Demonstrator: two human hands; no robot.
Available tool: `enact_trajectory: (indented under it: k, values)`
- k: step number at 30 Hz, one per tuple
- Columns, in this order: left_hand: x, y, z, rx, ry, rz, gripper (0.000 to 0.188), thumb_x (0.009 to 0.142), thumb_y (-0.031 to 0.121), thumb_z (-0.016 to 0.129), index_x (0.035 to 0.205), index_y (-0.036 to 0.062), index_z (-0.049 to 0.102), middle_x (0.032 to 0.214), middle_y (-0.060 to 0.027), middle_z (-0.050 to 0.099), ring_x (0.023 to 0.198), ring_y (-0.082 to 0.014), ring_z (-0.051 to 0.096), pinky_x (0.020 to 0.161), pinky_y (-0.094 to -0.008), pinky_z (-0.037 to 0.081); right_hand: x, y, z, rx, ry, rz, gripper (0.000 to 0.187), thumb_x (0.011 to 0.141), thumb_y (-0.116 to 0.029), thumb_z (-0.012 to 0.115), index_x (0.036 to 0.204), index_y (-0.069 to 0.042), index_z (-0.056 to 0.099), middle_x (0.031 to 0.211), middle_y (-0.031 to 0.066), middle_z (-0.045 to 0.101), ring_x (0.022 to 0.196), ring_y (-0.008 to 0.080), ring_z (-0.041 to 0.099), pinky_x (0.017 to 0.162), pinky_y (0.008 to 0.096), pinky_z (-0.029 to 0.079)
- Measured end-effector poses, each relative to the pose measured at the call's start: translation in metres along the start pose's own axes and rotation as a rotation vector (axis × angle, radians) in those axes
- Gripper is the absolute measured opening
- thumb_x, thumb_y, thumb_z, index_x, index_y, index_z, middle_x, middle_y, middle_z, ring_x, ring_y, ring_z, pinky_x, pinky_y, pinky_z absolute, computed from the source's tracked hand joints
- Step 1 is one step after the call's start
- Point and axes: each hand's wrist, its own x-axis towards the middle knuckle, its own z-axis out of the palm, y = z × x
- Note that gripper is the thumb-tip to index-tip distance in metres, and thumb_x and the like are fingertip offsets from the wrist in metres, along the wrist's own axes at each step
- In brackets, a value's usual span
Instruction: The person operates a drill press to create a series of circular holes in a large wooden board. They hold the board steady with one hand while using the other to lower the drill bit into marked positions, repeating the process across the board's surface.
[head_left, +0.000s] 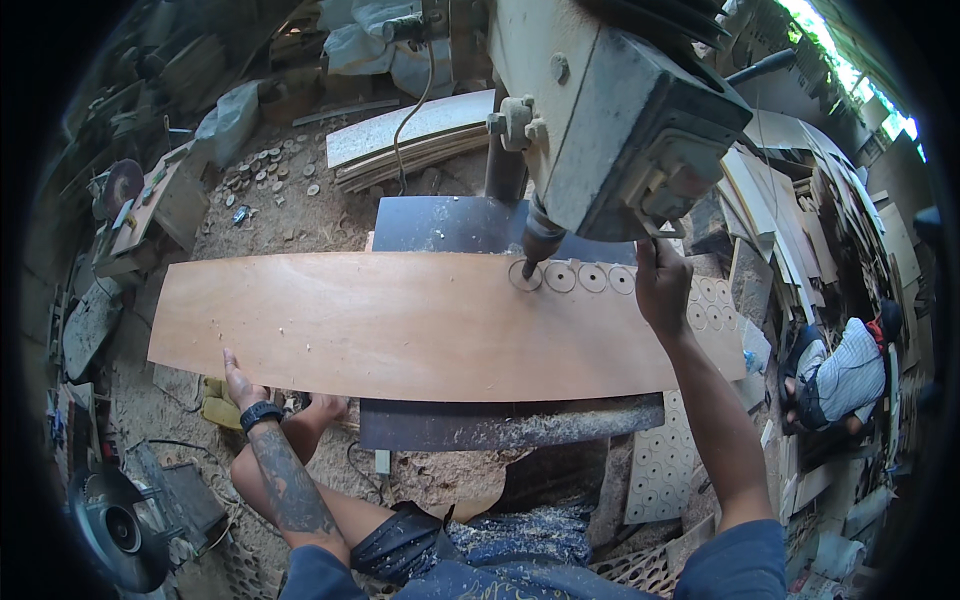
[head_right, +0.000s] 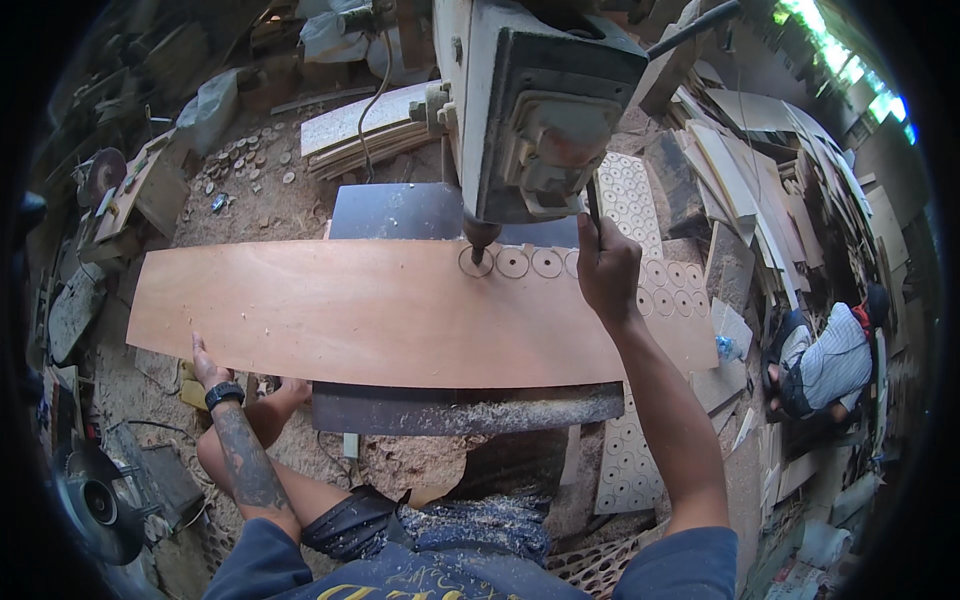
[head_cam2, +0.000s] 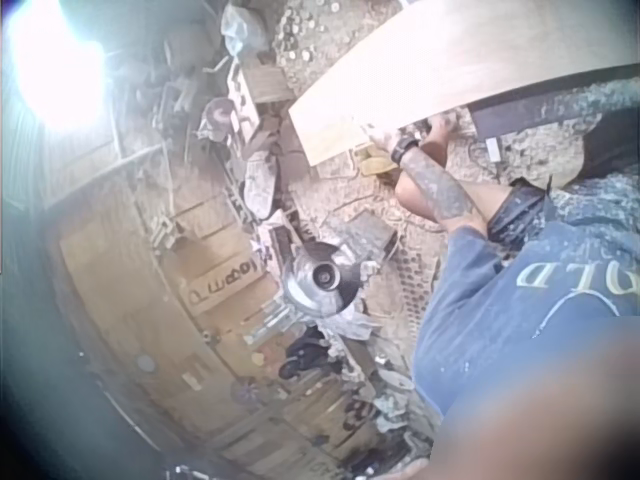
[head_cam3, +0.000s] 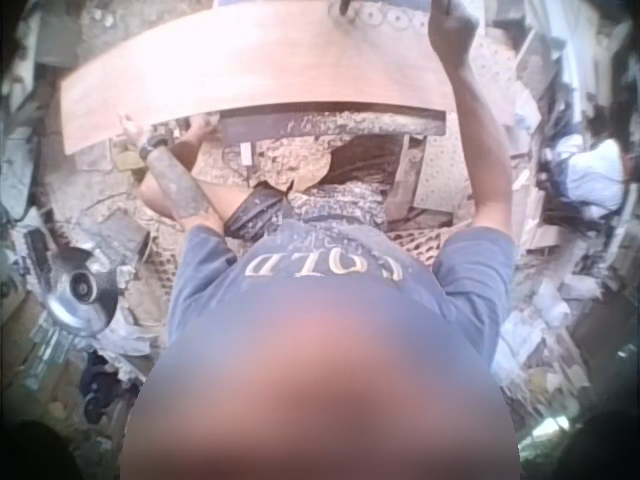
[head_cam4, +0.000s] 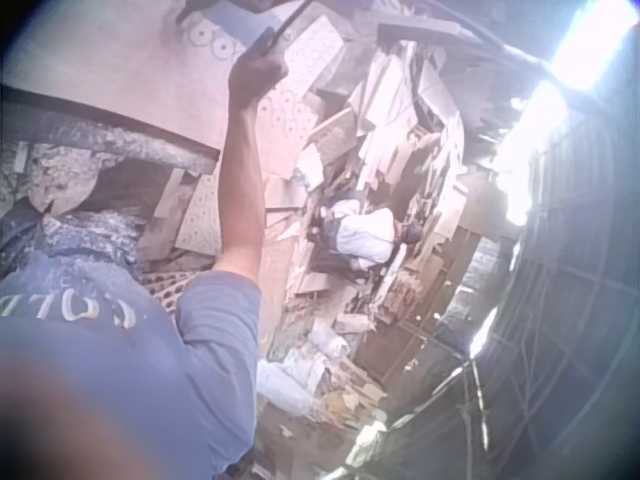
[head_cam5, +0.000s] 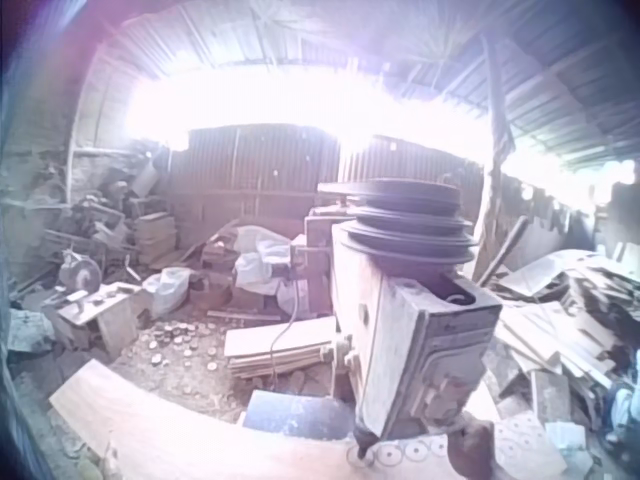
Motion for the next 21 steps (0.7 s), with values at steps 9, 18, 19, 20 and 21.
enact_trajectory:
  k: [9,18,19,20,21]
  values:
    - [0.0,0.0,-0.001,0.002,-0.014,0.004,0.058,0.1,0.045,0.053,0.139,0.0023,0.05,0.138,-0.0145,0.057,0.124,-0.032,0.056,0.108,-0.0453,0.044,0.0,0.013,0.017,-0.032,0.018,-0.017,0.038,0.101,-0.028,0.056,0.075,0.001,0.058,0.056,0.0187,0.053,0.049,0.0341,0.054,0.05,0.0418,0.041]
    - [0.016,-0.008,-0.019,0.0,-0.034,0.044,0.058,0.1,0.045,0.054,0.137,-0.0001,0.051,0.135,-0.0149,0.058,0.121,-0.0314,0.057,0.106,-0.0445,0.046,0.071,-0.112,-0.131,-0.655,-0.592,0.132,0.042,0.096,-0.04,0.063,0.091,0.001,0.064,0.094,0.0184,0.066,0.09,0.0334,0.065,0.076,0.0468,0.049]
    - [0.015,-0.008,-0.017,0.005,-0.036,0.039,0.058,0.1,0.045,0.054,0.137,-0.0002,0.051,0.134,-0.0149,0.059,0.121,-0.0314,0.057,0.106,-0.0444,0.046,0.095,-0.126,-0.146,-0.718,-0.49,-0.102,0.038,0.095,-0.039,0.065,0.091,-0.001,0.064,0.082,0.0159,0.064,0.076,0.0304,0.062,0.069,0.0438,0.048]
    - [0.015,-0.008,-0.015,0.012,-0.04,0.038,0.058,0.1,0.045,0.054,0.137,-0.0002,0.051,0.134,-0.0149,0.059,0.121,-0.0314,0.057,0.105,-0.0444,0.047,0.121,-0.134,-0.154,-0.814,-0.393,-0.252,0.035,0.095,-0.037,0.066,0.091,-0.002,0.065,0.07,0.0135,0.062,0.062,0.0275,0.059,0.061,0.0409,0.048]
    - [0.013,-0.007,-0.014,0.016,-0.041,0.039,0.058,0.1,0.045,0.054,0.137,-0.0003,0.051,0.134,-0.015,0.059,0.121,-0.0314,0.058,0.105,-0.0443,0.047,0.152,-0.141,-0.149,-0.762,-0.189,-0.638,0.034,0.093,-0.038,0.068,0.091,-0.004,0.067,0.067,0.0119,0.062,0.057,0.0256,0.058,0.06,0.0388,0.048]
